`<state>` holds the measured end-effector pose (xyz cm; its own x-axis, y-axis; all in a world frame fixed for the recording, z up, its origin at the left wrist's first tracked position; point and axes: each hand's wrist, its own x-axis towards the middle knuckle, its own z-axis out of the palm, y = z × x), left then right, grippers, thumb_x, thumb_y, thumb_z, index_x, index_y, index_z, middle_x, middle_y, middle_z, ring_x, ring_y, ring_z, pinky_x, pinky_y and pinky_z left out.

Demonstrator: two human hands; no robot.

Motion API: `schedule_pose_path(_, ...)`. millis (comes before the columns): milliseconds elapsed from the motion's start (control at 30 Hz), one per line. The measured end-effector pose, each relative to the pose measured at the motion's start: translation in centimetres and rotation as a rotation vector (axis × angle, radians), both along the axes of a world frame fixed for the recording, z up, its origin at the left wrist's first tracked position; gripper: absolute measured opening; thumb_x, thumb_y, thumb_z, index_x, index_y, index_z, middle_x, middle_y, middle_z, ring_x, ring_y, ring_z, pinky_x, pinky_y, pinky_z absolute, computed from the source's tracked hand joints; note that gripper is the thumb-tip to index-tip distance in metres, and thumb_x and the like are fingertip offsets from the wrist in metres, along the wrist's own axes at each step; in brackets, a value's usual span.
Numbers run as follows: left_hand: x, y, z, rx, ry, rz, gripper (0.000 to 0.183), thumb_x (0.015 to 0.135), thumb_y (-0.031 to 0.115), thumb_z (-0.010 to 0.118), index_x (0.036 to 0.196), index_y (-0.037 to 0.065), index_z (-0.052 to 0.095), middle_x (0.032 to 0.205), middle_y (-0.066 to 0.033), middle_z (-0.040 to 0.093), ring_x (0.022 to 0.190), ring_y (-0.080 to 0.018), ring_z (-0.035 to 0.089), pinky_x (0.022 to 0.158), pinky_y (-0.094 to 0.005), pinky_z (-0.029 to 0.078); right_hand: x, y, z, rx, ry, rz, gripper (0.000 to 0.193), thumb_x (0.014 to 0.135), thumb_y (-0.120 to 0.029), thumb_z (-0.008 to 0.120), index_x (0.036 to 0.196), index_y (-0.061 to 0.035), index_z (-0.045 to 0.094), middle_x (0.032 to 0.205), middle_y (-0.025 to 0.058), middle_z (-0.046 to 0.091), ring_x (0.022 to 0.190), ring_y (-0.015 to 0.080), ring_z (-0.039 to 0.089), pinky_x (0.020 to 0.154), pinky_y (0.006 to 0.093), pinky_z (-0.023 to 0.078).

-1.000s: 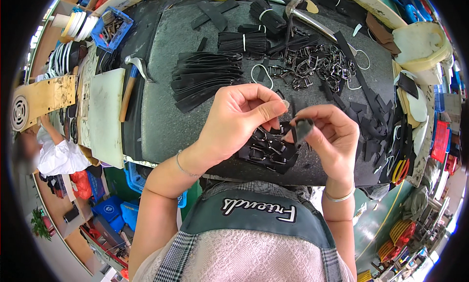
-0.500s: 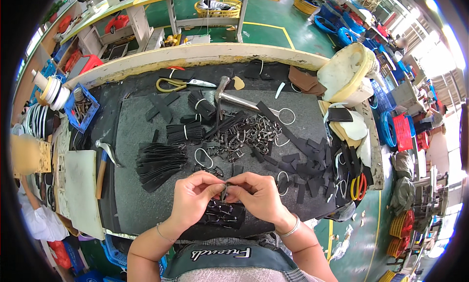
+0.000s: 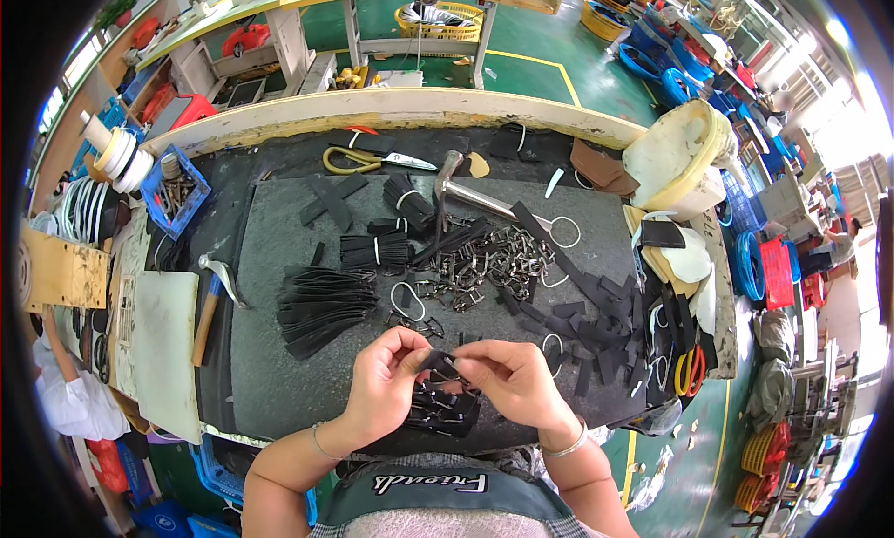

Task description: The person is assembling leather strips and metal buckles for footwear components.

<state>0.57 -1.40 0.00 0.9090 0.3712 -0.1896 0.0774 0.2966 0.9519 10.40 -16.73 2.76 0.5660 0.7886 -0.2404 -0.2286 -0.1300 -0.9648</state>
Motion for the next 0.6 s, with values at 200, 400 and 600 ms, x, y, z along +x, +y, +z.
schedule_pose_path(200,-0.3,-0.9,-0.8,0.250,-0.175,0.091,0.002,0.090,-0.002,0.051,0.091,0.000,0.050,0.082,-0.0008,0.051,0.070,-0.0061,0.048,0.068,-0.0203,0.043,-1.6,0.5,-0.5,-0.010,-0.220,-0.153,0.015,0.080,-0.003,0.069,0.090,0.0069,0.062,0.077,0.0111,0.067,0.069,0.0129,0.066,0.060,0.0241,0.053)
schedule_pose_path(400,0.3,1.1,1.4,0.540,-0.196,-0.160,0.012,0.081,-0.009,0.057,0.087,-0.003,0.065,0.085,-0.0122,0.063,0.079,-0.0161,0.061,0.068,-0.0241,0.046,-1.1,0.3,-0.9,-0.018,-0.406,-0.201,0.009,0.077,0.001,0.070,0.085,0.0035,0.064,0.076,0.0103,0.067,0.069,0.0146,0.068,0.060,0.0242,0.054)
schedule_pose_path(600,-0.1,0.4,1.0,0.692,-0.272,0.060,0.007,0.083,-0.007,0.058,0.086,-0.004,0.063,0.081,-0.0100,0.061,0.073,-0.0146,0.060,0.066,-0.0239,0.046,-2.3,0.7,-0.9,0.020,-0.463,-0.249,0.012,0.076,-0.002,0.073,0.084,0.0024,0.066,0.074,0.0109,0.068,0.066,0.0136,0.067,0.060,0.0237,0.053)
